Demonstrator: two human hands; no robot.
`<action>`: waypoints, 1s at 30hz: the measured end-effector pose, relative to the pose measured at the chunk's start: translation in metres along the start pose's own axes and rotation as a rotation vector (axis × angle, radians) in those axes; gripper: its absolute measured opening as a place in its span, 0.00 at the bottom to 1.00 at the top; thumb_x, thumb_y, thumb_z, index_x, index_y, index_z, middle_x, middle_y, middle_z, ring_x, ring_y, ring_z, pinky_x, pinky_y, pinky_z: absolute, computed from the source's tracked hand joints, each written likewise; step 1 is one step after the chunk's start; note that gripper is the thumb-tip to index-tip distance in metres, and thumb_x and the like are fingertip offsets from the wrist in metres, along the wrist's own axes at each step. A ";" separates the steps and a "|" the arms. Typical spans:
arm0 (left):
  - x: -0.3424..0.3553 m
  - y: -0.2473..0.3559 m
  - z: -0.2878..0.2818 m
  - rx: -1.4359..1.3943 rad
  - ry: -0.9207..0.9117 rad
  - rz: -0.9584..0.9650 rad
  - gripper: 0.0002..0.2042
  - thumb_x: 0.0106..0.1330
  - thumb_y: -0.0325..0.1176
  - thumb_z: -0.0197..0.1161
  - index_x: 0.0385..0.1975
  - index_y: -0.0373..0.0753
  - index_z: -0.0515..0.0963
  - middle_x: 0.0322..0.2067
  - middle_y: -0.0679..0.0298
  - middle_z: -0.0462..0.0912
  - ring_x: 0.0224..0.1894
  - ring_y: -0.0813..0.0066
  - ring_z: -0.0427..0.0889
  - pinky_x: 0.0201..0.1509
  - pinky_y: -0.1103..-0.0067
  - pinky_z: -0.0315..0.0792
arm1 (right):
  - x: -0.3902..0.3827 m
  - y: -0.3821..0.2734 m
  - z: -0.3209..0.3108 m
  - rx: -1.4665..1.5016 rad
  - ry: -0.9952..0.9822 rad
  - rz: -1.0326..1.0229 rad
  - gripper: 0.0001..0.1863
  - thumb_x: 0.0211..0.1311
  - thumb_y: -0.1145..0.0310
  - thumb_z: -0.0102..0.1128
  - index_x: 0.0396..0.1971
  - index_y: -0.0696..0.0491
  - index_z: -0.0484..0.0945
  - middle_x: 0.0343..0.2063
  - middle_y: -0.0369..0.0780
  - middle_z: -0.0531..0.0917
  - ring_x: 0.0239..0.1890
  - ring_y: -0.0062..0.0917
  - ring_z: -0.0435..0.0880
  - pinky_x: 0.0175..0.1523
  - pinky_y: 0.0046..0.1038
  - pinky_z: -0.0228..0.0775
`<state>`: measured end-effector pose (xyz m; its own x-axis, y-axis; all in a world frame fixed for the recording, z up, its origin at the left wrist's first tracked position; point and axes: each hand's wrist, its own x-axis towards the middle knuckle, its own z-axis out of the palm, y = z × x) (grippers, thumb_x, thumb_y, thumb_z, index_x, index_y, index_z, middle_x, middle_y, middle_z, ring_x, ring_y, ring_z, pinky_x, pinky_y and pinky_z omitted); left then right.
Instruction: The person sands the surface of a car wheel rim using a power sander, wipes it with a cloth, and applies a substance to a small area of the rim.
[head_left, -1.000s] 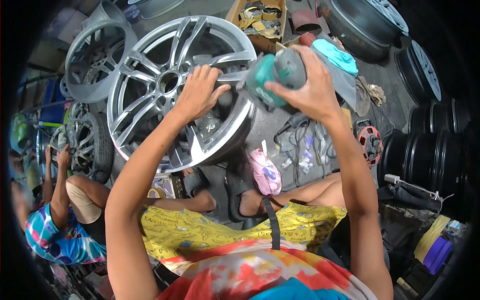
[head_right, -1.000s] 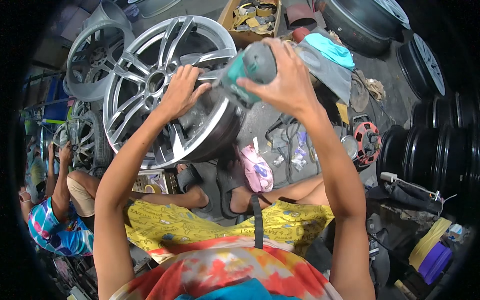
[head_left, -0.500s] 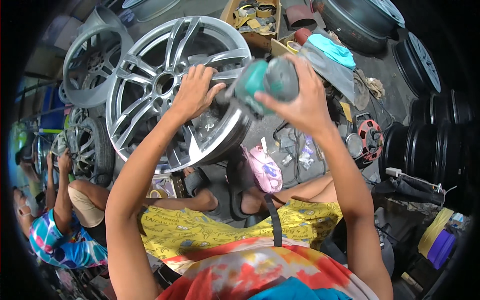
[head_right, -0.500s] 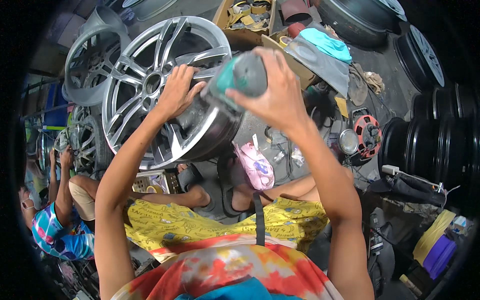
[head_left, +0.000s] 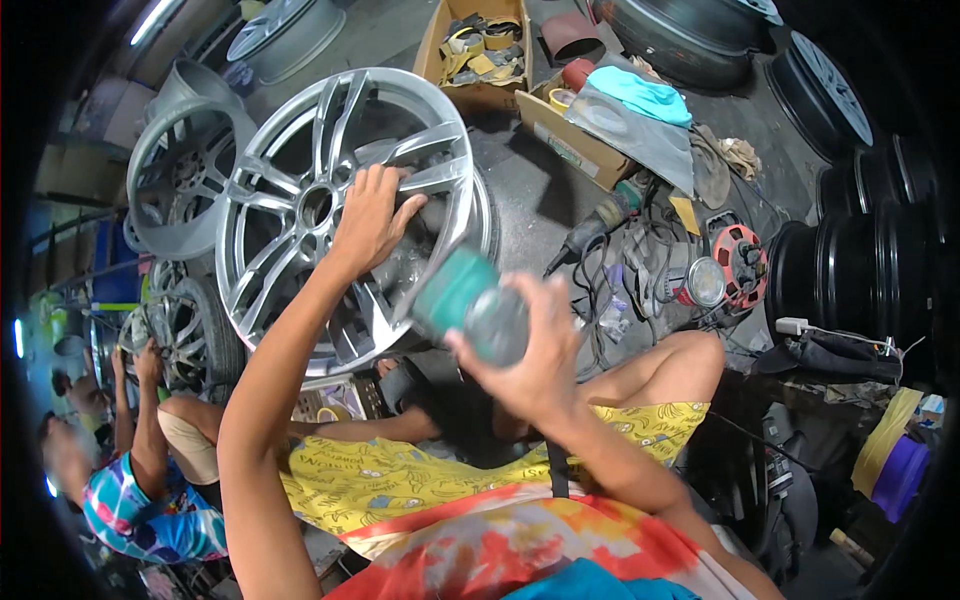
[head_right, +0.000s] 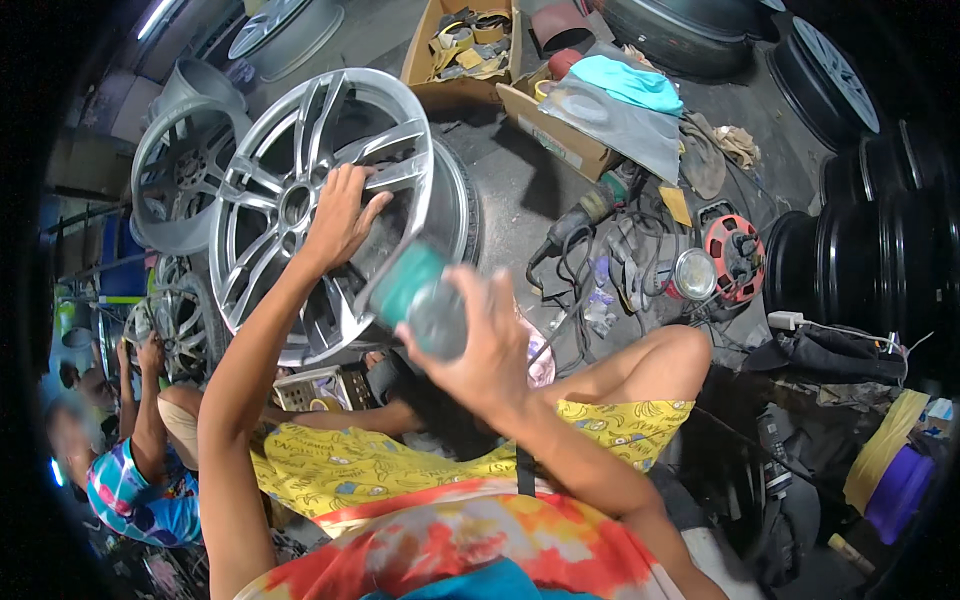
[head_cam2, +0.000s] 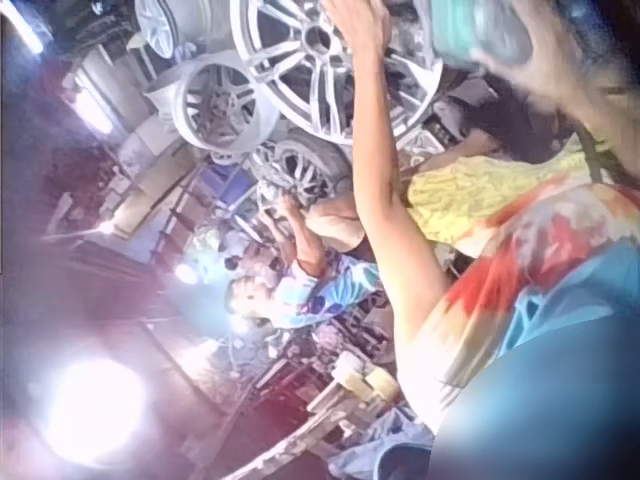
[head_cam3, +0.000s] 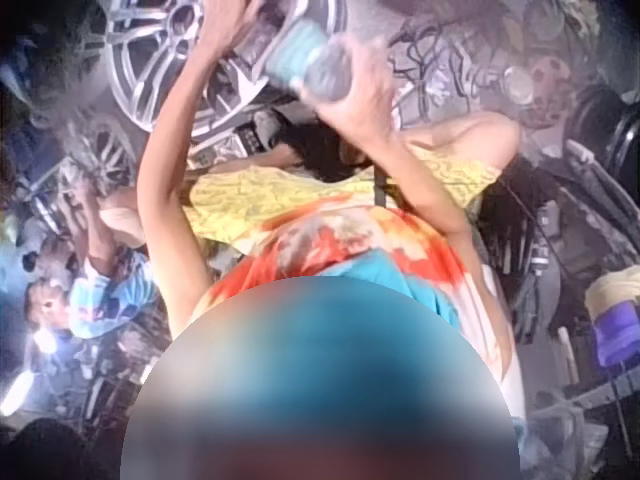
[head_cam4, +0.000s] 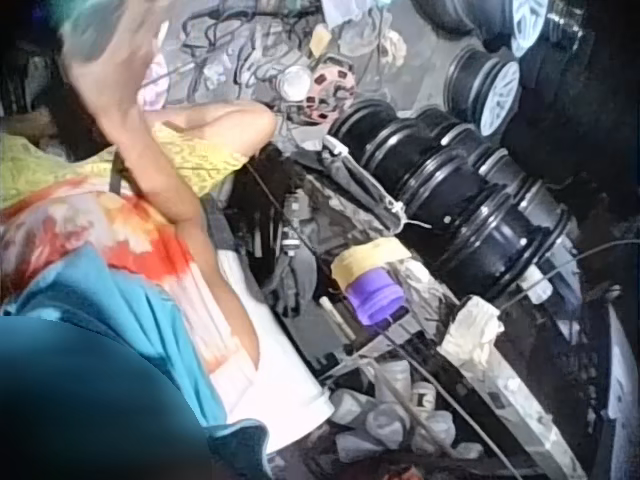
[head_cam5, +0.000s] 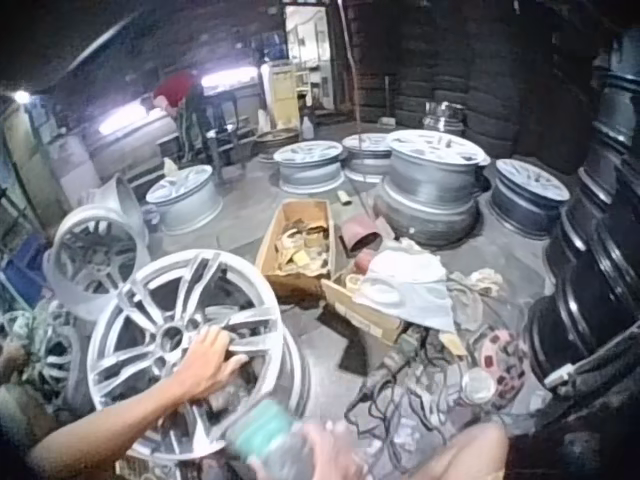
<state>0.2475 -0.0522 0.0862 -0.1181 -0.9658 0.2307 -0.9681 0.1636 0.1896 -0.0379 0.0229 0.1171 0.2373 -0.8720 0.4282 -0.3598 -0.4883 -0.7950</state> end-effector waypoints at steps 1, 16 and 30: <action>0.000 0.000 0.001 0.007 -0.014 -0.014 0.21 0.75 0.43 0.62 0.57 0.32 0.73 0.50 0.48 0.75 0.55 0.47 0.73 0.62 0.60 0.67 | -0.016 -0.007 0.001 0.010 -0.047 0.050 0.42 0.46 0.53 0.86 0.55 0.57 0.72 0.42 0.48 0.77 0.41 0.46 0.80 0.45 0.46 0.76; 0.002 0.000 -0.001 0.012 -0.010 -0.009 0.21 0.75 0.44 0.62 0.57 0.33 0.73 0.49 0.49 0.74 0.54 0.48 0.73 0.61 0.60 0.67 | 0.167 0.085 0.002 0.152 -0.044 0.157 0.42 0.43 0.47 0.85 0.53 0.59 0.78 0.44 0.51 0.87 0.47 0.44 0.88 0.54 0.40 0.80; 0.000 -0.001 -0.003 0.007 0.001 -0.024 0.22 0.75 0.45 0.61 0.56 0.32 0.73 0.49 0.49 0.75 0.55 0.48 0.73 0.61 0.60 0.67 | 0.089 0.051 0.001 0.052 0.032 0.188 0.46 0.44 0.51 0.86 0.58 0.60 0.72 0.48 0.53 0.82 0.50 0.48 0.84 0.56 0.43 0.77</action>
<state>0.2496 -0.0514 0.0889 -0.0950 -0.9692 0.2270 -0.9722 0.1394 0.1882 -0.0343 -0.0797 0.1143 0.1414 -0.9487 0.2830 -0.3481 -0.3152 -0.8829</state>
